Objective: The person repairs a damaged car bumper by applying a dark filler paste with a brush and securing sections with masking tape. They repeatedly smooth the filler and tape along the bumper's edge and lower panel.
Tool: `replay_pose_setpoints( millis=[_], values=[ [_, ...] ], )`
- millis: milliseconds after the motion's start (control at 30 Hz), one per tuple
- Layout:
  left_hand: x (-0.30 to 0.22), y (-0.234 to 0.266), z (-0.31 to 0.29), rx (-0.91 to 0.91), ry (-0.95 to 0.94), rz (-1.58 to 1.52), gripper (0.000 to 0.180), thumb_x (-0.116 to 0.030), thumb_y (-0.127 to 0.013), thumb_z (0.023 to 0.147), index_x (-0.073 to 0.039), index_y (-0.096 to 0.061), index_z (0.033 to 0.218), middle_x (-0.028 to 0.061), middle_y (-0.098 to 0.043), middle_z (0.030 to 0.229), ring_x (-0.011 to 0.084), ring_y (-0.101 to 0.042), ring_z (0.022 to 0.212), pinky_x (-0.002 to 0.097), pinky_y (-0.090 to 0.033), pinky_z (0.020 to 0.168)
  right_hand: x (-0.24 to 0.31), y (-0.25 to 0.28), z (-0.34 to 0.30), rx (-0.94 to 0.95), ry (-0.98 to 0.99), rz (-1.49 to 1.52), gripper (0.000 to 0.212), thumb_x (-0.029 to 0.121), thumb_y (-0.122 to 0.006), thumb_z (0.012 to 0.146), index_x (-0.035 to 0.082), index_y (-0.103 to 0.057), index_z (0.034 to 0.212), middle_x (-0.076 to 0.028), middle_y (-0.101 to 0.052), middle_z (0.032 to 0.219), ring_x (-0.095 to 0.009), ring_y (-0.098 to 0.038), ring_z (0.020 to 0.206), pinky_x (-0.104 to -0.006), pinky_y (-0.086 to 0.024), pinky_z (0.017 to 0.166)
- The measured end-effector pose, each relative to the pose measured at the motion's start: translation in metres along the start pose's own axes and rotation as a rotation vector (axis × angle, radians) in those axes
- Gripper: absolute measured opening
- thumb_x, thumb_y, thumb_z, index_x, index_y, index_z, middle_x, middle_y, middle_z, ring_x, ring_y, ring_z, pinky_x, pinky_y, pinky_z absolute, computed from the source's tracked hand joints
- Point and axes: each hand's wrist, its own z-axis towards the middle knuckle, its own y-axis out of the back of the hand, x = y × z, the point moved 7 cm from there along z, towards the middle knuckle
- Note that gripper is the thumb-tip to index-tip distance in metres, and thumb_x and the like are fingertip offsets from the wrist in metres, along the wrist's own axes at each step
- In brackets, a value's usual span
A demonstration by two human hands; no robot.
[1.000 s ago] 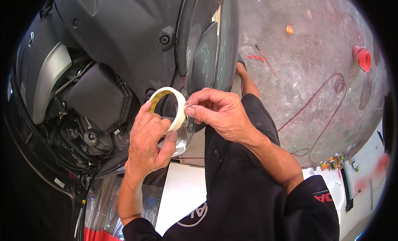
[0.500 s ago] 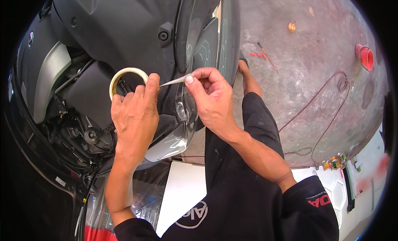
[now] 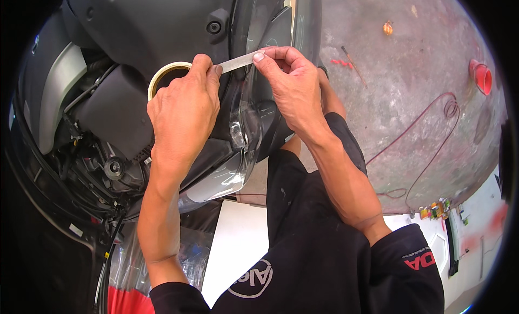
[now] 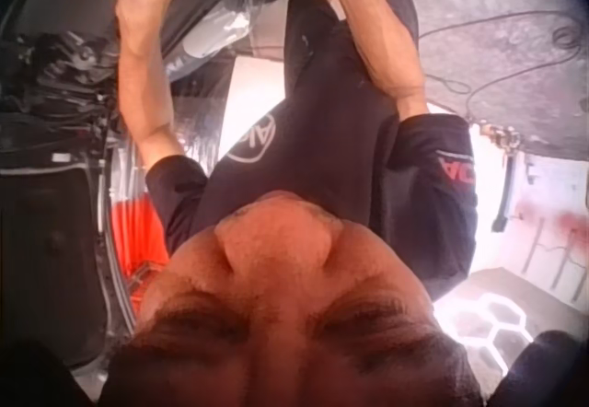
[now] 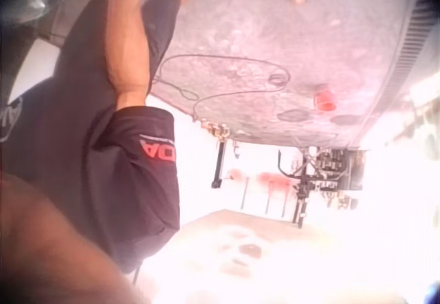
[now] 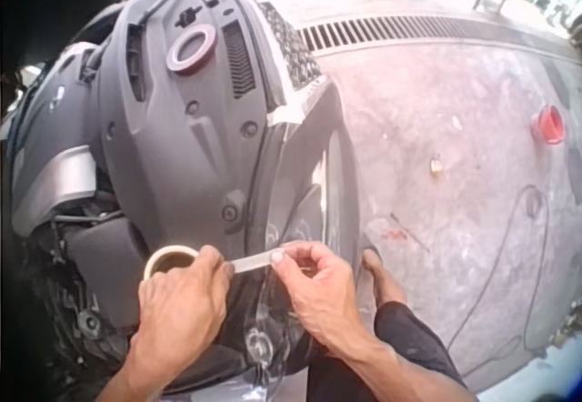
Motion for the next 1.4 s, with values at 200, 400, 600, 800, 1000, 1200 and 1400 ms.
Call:
replay_pose_setpoints(
  millis=[200,400,600,800,1000,1200,1400],
  values=[
    [-0.006,-0.005,0.004,-0.074,-0.059,0.082,0.028,-0.035,-0.058,0.108,-0.011,-0.064,0.094,0.0117,-0.067,0.063,0.0381,-0.070,0.061,0.0494,-0.052,0.056,-0.004,0.004,0.000,-0.025,-0.022,-0.078,0.030,0.025,-0.079,0.097,-0.004,-0.074,0.105,-0.005,-0.073,0.089,-0.007,-0.061,0.077,-0.0249,-0.049,0.067],
    [-0.009,-0.008,0.004,-0.116,-0.087,0.109,0.028,-0.036,-0.061,0.106,-0.012,-0.065,0.093,0.0113,-0.067,0.062,0.0358,-0.070,0.058,0.0469,-0.052,0.053,-0.005,0.005,0.001,-0.039,0.006,-0.086,0.030,0.025,-0.078,0.097,-0.004,-0.074,0.105,-0.005,-0.072,0.088,-0.007,-0.060,0.075,-0.0251,-0.049,0.065],
    [-0.008,-0.011,0.006,-0.030,-0.011,0.101,0.032,-0.041,-0.059,0.107,-0.012,-0.067,0.097,0.0123,-0.070,0.068,0.0374,-0.070,0.066,0.0507,-0.051,0.061,-0.011,0.006,0.004,-0.041,0.021,-0.068,0.031,0.026,-0.078,0.097,-0.004,-0.074,0.104,-0.004,-0.072,0.085,-0.008,-0.060,0.074,-0.0254,-0.049,0.065],
    [-0.010,-0.009,0.006,-0.108,-0.090,0.136,0.028,-0.037,-0.063,0.105,-0.013,-0.067,0.091,0.0110,-0.068,0.062,0.0354,-0.070,0.058,0.0464,-0.052,0.053,-0.018,0.004,0.005,-0.042,-0.021,-0.010,0.030,0.025,-0.079,0.097,-0.004,-0.074,0.104,-0.002,-0.071,0.083,-0.006,-0.058,0.073,-0.0242,-0.047,0.063],
    [-0.010,-0.009,0.008,-0.113,-0.089,0.139,0.028,-0.036,-0.063,0.105,-0.013,-0.068,0.091,0.0112,-0.068,0.063,0.0357,-0.070,0.059,0.0459,-0.052,0.054,-0.026,0.002,0.005,-0.058,-0.156,0.056,0.029,0.024,-0.080,0.096,-0.003,-0.074,0.106,0.000,-0.067,0.082,-0.005,-0.055,0.072,-0.0229,-0.045,0.063],
    [-0.008,-0.010,0.012,-0.028,-0.031,0.083,0.031,-0.039,-0.062,0.105,-0.012,-0.069,0.093,0.0108,-0.069,0.067,0.0364,-0.070,0.065,0.0481,-0.051,0.061,-0.023,-0.001,0.003,-0.206,-0.090,0.162,0.022,0.017,-0.081,0.094,-0.001,-0.073,0.104,0.002,-0.063,0.083,-0.005,-0.051,0.068,-0.0223,-0.044,0.062],
    [-0.008,-0.009,0.014,-0.014,-0.016,0.064,0.038,-0.045,-0.062,0.105,-0.010,-0.068,0.090,0.0119,-0.068,0.067,0.0374,-0.069,0.066,0.0488,-0.051,0.062,-0.014,-0.005,0.001,-0.111,0.218,-0.063,0.013,0.007,-0.078,0.096,0.000,-0.072,0.104,0.003,-0.063,0.085,-0.002,-0.048,0.066,-0.0205,-0.041,0.059]
  ],
)
